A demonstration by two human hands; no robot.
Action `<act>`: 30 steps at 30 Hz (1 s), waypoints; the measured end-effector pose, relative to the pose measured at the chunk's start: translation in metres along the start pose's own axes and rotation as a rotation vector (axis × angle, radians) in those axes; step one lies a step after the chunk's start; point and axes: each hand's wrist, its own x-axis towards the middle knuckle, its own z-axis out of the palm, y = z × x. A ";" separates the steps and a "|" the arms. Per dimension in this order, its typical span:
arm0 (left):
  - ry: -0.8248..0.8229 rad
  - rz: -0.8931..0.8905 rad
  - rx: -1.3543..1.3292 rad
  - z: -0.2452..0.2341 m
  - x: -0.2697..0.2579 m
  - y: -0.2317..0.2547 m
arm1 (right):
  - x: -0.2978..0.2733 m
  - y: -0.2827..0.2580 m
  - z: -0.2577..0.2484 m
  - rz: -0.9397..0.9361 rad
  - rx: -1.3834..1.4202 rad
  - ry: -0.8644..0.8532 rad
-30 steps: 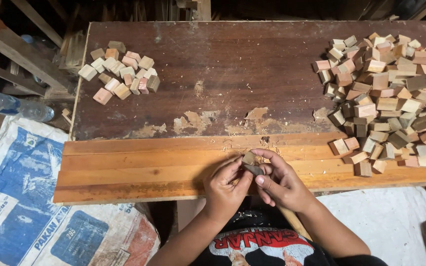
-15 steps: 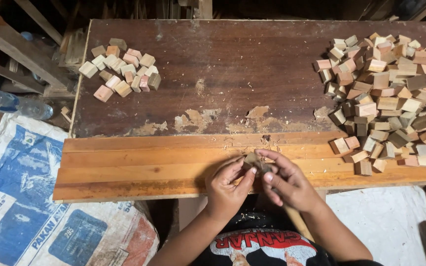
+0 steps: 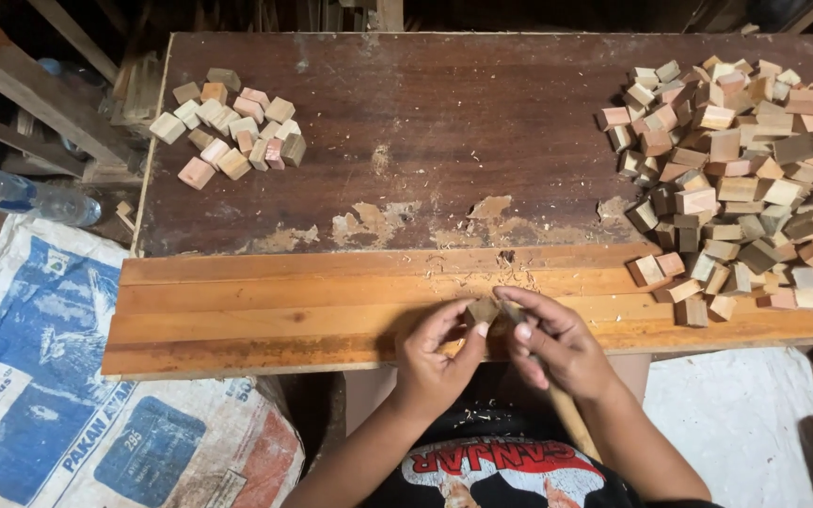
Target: The person carves small wooden blocks using a chisel, holding the block in one hand and the tool in the other. They repeatedly shape the wood and place the finished pieces into a pile on the left side of the table.
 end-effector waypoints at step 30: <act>0.081 -0.274 -0.306 0.013 0.008 -0.001 | -0.004 -0.003 0.005 0.007 0.187 0.126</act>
